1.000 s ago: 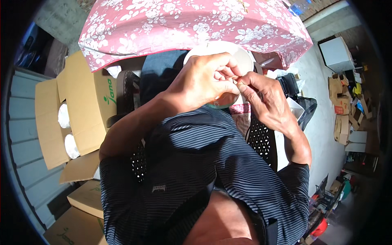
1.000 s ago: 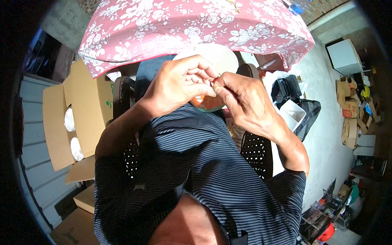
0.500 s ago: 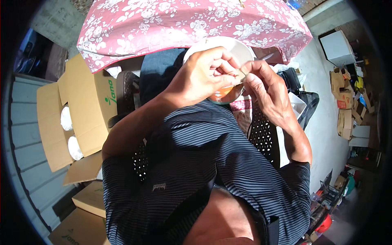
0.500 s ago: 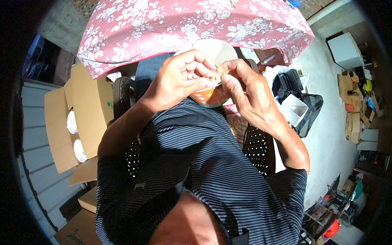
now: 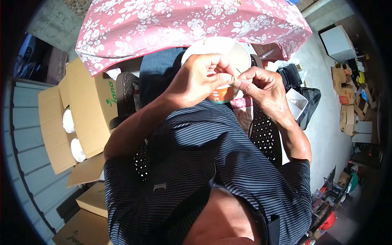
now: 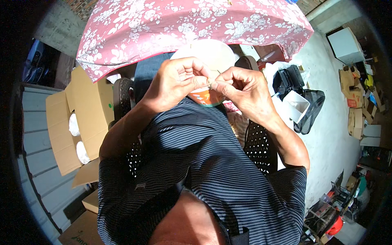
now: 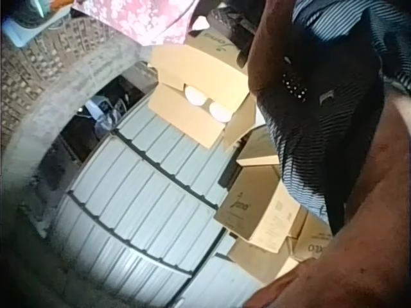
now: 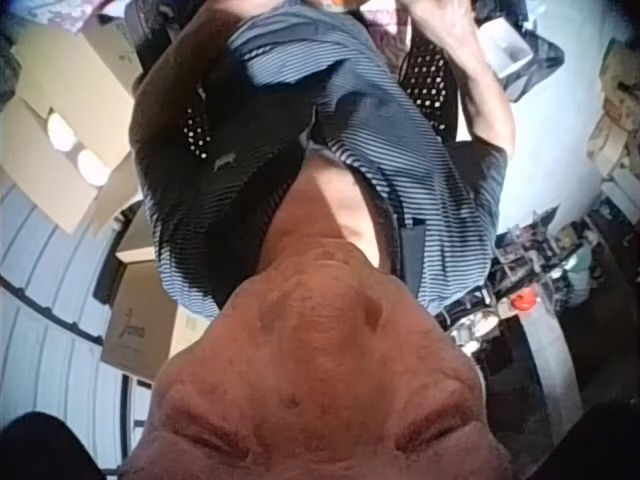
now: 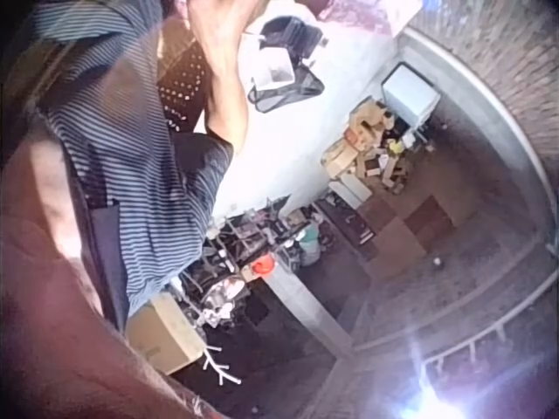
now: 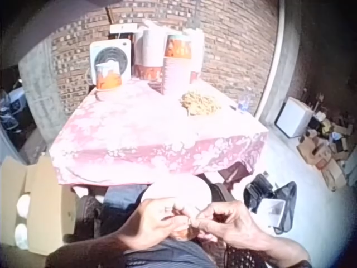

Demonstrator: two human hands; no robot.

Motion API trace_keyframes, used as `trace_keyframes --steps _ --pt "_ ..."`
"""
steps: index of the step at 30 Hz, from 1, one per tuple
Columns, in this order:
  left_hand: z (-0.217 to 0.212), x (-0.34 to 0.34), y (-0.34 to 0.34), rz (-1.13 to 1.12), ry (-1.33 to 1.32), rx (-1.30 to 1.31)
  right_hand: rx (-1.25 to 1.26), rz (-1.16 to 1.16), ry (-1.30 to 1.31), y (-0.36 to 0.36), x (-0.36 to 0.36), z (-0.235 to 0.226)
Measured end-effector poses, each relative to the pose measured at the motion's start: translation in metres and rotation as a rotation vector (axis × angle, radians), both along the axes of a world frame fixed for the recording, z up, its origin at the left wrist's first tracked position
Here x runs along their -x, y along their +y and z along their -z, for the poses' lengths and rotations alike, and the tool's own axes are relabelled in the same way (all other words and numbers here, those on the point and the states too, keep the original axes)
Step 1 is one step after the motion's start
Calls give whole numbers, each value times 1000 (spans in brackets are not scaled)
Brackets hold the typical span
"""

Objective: Assembling and preparing paper cups for packaging by manually attaching strings/wires.

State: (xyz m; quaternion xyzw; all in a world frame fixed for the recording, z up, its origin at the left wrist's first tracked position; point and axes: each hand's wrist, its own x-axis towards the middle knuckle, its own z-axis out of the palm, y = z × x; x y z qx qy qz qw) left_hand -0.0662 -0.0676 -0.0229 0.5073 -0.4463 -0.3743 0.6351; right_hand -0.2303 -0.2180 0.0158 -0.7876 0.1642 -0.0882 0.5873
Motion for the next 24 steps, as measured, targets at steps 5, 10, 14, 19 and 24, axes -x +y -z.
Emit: trace_keyframes --steps 5,10,14,19,24 --pt "2 2 -1 -10 62 2 51 46 -157 2 2 18" --pt "1 0 -1 -12 252 -61 72 77 -220 12 -1 21" --pt "-3 -3 3 11 267 -65 -146 35 -156 5 3 23" --pt "-2 -1 4 -28 91 -39 -281 22 -122 -2 2 25" --pt "-3 7 5 -124 -149 -74 -226 28 -110 0 3 24"
